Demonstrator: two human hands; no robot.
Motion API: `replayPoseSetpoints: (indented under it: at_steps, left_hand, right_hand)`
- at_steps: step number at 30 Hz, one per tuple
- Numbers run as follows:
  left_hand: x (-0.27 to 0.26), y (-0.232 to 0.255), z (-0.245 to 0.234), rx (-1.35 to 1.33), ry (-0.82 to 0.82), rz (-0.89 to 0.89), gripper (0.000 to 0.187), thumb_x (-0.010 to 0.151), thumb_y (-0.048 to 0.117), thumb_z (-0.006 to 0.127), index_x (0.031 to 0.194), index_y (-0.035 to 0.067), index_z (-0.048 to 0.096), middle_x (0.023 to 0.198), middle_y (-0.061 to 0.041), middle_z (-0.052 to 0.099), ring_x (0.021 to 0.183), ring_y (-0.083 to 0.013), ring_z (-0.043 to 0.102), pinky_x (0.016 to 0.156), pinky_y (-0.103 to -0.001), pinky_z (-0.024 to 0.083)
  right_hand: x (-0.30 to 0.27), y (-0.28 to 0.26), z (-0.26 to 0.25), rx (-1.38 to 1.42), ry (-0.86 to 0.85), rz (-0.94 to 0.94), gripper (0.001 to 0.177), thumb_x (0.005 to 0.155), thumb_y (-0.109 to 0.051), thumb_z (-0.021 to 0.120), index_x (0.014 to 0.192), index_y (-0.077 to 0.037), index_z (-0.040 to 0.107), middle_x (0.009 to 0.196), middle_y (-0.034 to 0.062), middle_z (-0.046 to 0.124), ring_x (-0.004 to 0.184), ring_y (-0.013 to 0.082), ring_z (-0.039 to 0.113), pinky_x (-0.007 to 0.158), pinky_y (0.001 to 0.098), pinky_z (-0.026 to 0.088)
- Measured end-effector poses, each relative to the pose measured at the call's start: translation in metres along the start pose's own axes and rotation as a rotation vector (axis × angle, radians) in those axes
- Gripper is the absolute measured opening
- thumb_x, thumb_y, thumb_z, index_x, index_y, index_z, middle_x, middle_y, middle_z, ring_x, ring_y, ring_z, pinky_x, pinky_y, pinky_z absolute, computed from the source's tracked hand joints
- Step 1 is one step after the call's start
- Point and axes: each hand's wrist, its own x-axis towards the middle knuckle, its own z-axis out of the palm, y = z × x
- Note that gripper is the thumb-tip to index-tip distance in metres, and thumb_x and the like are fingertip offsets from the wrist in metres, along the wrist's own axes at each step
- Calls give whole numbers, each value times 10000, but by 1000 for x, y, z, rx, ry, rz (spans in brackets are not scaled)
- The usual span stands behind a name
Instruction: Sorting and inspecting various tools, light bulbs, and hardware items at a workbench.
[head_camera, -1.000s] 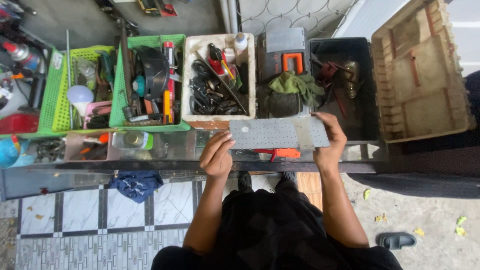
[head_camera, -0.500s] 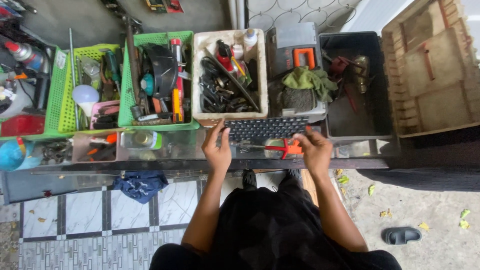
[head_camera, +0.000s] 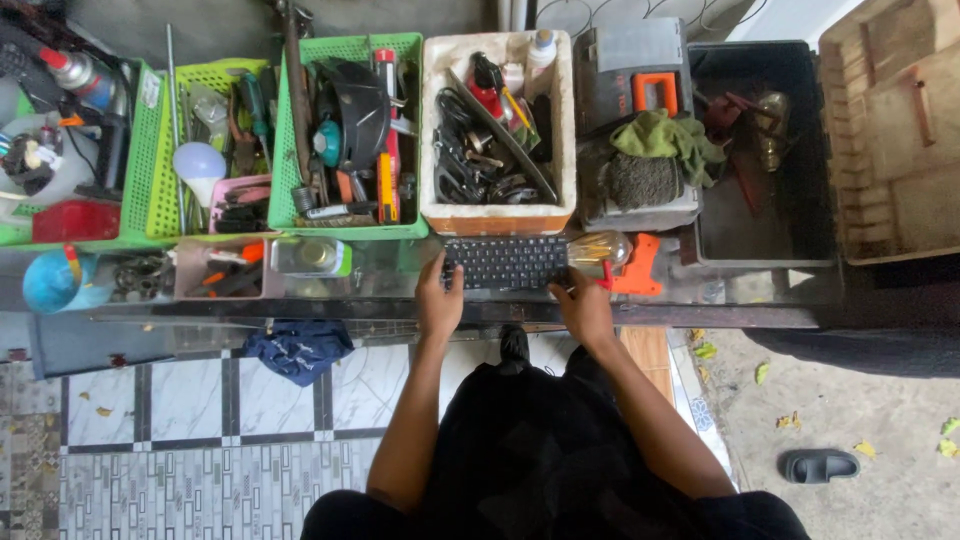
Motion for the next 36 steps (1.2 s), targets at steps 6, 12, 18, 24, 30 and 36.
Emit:
replayPoseSetpoints:
  at_steps: [6, 12, 18, 24, 30, 36]
  left_hand:
    - [18, -21, 8, 72, 0, 72, 544, 971, 270, 691, 1432, 12, 559, 1434, -235, 580, 1329, -390, 547, 1098, -466, 438]
    - [22, -24, 13, 169, -89, 62, 588, 978, 299, 677, 1487, 59, 503, 1477, -207, 537, 1392, -370, 490, 1153, -471, 412]
    - [17, -20, 13, 185, -121, 89, 626, 984, 321, 666, 1520, 72, 458, 1550, -225, 437, 1437, -394, 423, 1158, -505, 379]
    - [7, -20, 15, 377, -96, 214, 642, 987, 409, 657, 1516, 110, 451, 1566, -186, 436, 1443, -357, 423, 1185, -498, 361]
    - [-3, -19, 28, 472, -60, 463, 666, 991, 437, 637, 1517, 67, 464, 1559, -156, 460, 1441, -357, 424, 1212, -533, 298]
    - [-11, 22, 26, 477, -31, 536, 619, 1008, 435, 627, 1473, 42, 510, 1560, -143, 477, 1466, -322, 419, 1254, -535, 262]
  right_hand:
    - [2, -2, 21, 25, 31, -53, 351, 924, -192, 728, 1162, 55, 655, 901, 245, 761, 784, 345, 762, 673, 439, 590]
    - [0, -31, 13, -119, -34, 168, 561, 936, -235, 718, 1383, 47, 531, 818, 279, 724, 684, 374, 733, 646, 465, 579]
    - [-1, -21, 19, -70, 37, 4, 597, 920, -232, 720, 1398, 44, 493, 889, 223, 756, 714, 361, 748, 661, 468, 599]
    - [-6, -37, 7, -286, 46, 23, 675, 932, -295, 731, 1448, 44, 458, 1038, 271, 725, 831, 416, 739, 679, 473, 613]
    - [-13, -33, 4, -368, 123, -174, 629, 951, -272, 728, 1445, 48, 507, 1232, 270, 636, 1160, 395, 622, 976, 488, 548]
    - [-9, -36, -2, -416, 247, -459, 638, 959, -275, 744, 1466, 34, 510, 1386, 251, 600, 1363, 376, 544, 1126, 526, 447]
